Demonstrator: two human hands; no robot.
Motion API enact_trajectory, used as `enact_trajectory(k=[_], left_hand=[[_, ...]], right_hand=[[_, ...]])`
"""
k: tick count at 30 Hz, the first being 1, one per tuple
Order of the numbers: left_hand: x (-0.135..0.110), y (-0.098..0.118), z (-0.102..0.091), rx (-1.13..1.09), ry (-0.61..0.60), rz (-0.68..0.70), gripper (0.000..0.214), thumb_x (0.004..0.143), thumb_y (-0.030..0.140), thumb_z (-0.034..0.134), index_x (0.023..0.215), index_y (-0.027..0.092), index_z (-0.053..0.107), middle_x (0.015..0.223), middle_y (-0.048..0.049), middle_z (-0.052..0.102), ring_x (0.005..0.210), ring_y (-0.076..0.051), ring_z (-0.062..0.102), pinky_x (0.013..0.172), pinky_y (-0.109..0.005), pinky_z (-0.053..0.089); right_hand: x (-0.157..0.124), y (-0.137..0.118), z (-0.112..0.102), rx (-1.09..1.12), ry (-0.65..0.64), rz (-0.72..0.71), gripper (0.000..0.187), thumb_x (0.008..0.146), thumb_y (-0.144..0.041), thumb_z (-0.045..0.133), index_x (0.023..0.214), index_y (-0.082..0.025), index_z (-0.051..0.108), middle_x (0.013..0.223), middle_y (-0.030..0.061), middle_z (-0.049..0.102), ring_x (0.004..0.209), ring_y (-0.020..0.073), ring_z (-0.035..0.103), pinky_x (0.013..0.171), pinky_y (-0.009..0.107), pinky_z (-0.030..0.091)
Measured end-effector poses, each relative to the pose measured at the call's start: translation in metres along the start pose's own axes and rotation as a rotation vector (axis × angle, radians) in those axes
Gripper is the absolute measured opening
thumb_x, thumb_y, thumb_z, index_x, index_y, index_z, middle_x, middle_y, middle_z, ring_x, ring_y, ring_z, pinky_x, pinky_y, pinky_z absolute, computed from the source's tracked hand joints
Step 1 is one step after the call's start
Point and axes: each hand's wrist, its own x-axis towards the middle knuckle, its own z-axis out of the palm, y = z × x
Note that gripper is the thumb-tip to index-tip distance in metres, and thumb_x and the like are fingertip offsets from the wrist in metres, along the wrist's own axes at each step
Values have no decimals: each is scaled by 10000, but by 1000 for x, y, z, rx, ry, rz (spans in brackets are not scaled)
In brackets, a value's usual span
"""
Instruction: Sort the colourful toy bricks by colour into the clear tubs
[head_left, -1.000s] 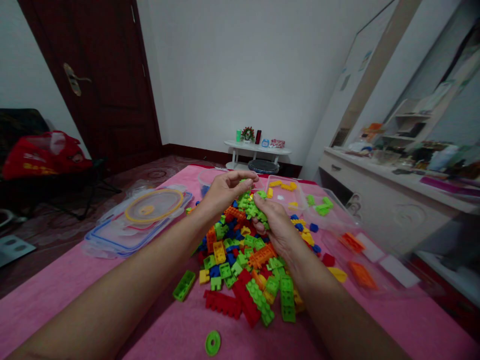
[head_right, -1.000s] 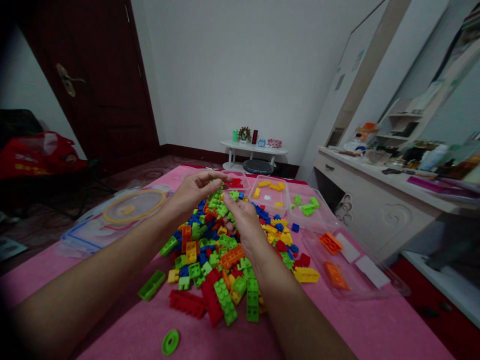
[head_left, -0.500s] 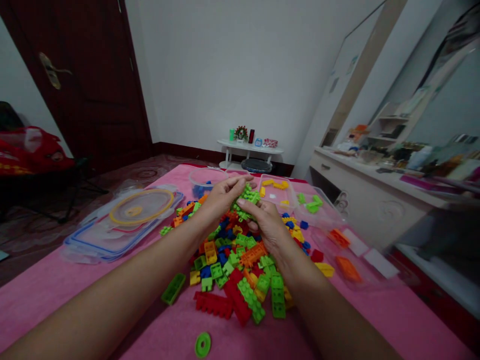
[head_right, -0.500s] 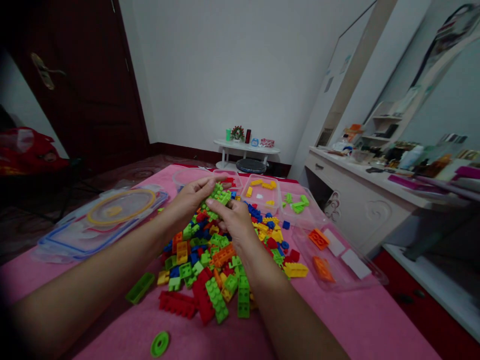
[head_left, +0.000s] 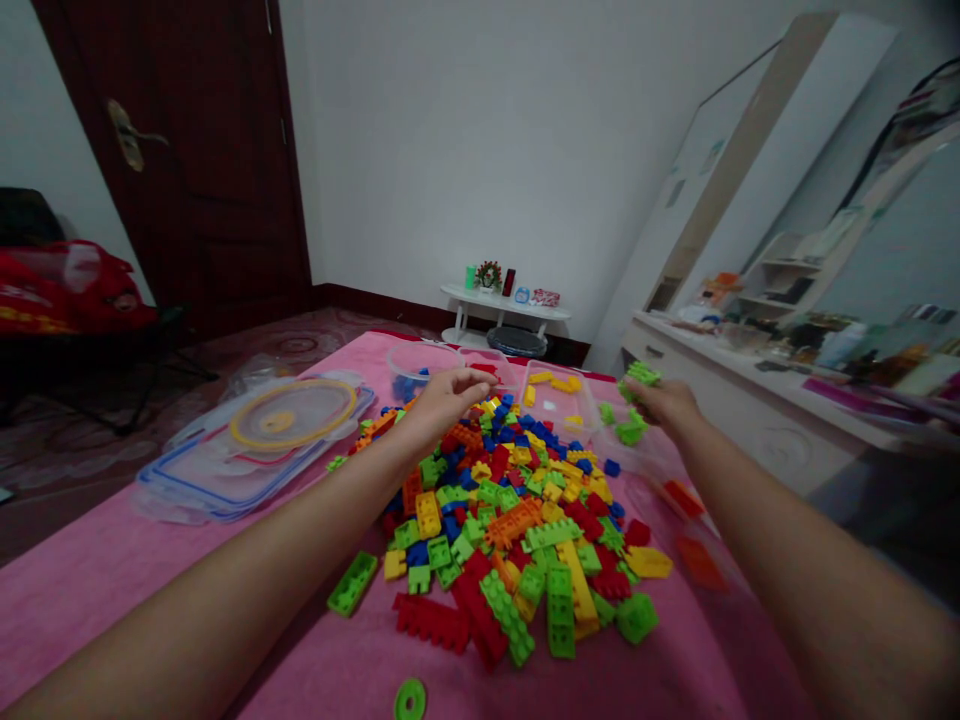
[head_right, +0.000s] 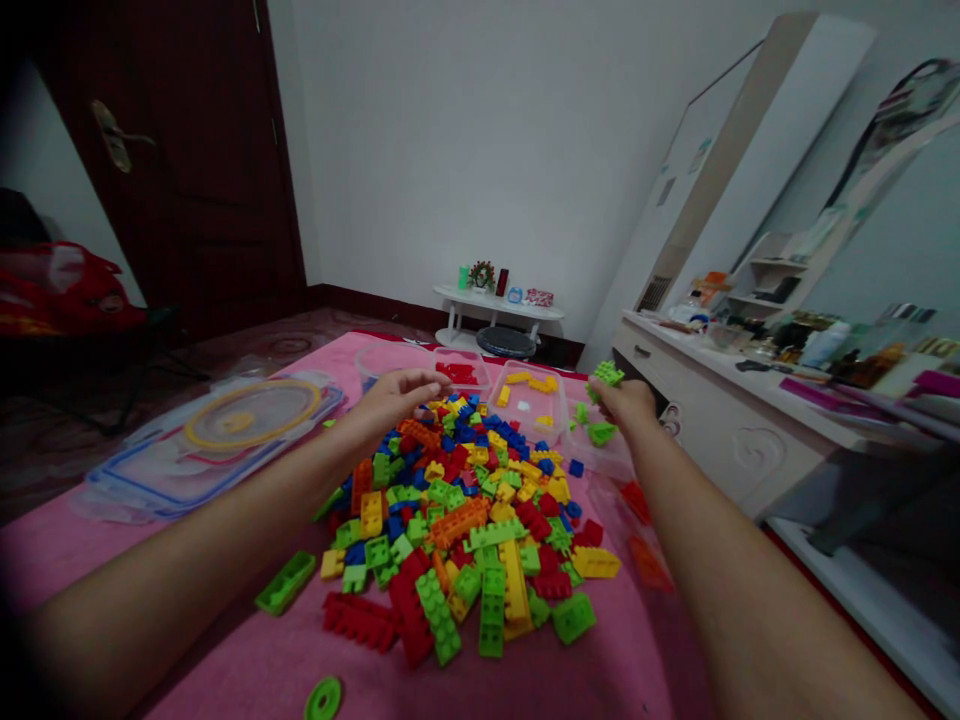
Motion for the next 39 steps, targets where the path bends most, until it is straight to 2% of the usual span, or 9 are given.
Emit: enact_trajectory(k=[4, 9, 12, 15, 22, 27, 32, 36, 39], left_hand=[[11, -14, -9, 237, 4, 102, 234, 758, 252, 578, 924, 124, 682, 887, -72, 706, 793, -169, 633, 662, -260, 480], [23, -27, -28, 508, -9, 233, 230, 743, 191, 558, 909, 140, 709, 873, -63, 723, 808, -177, 649, 748, -282, 481], [25, -31, -38, 610, -60, 243, 245, 738, 187, 558, 922, 150, 715, 877, -57, 726, 793, -180, 650, 706, -267, 481], [25, -32, -47, 694, -112, 191, 235, 712, 168, 581, 897, 143, 723, 824, -53, 725, 737, -178, 646, 657, -253, 471], [18, -31, -56, 821, -435, 160, 411, 578, 211, 748, 988, 192, 725, 820, -27, 703, 716, -174, 607, 656, -234, 433], [18, -41, -50, 955, -334, 251, 350, 642, 194, 687, 989, 223, 721, 878, -43, 690, 786, -179, 588, 690, -231, 405], [21, -44, -47, 973, -222, 182, 214, 702, 261, 631, 887, 189, 712, 737, -34, 672, 643, -151, 565, 574, -224, 364], [18, -34, -34, 593, -163, 25, 249, 719, 374, 630, 834, 158, 672, 643, -11, 632, 566, -139, 555, 526, -228, 406], [11, -31, -15, 199, -159, -136, 341, 679, 441, 682, 847, 148, 640, 673, -13, 641, 596, -144, 594, 552, -255, 483]], right_hand=[[-1, 4, 1, -178, -61, -12, 300, 557, -382, 779, 653, -122, 662, 784, 188, 691, 862, 338, 645, 712, 390, 470], [-62, -40, 24, -27, -205, -338, 237, 701, -319, 650, 860, -150, 697, 891, 107, 708, 822, 225, 640, 747, 332, 466], [-116, -70, 24, 200, -567, -444, 187, 661, -320, 678, 786, -181, 690, 761, 43, 692, 696, 187, 613, 635, 295, 460], [-165, -85, 12, 47, -928, -563, 149, 621, -296, 708, 729, -196, 682, 672, 0, 647, 610, 149, 565, 566, 256, 404], [-204, -84, 7, -413, -780, -820, 295, 524, -302, 800, 772, -230, 658, 779, -7, 641, 712, 159, 537, 549, 244, 268], [-181, -73, 18, -125, -790, -664, 142, 726, -344, 643, 705, -204, 654, 608, -18, 582, 547, 103, 479, 491, 224, 248], [-166, -64, 30, 318, -631, -418, 248, 722, -374, 652, 866, -173, 640, 566, -38, 544, 503, 96, 462, 458, 200, 312], [-170, -65, 43, 778, -524, -64, 422, 687, -392, 702, 1033, -199, 557, 675, -32, 606, 547, 111, 554, 484, 228, 478], [-177, -68, 50, 991, -590, 123, 399, 645, -326, 752, 975, -196, 571, 765, -4, 643, 628, 114, 615, 565, 243, 551]])
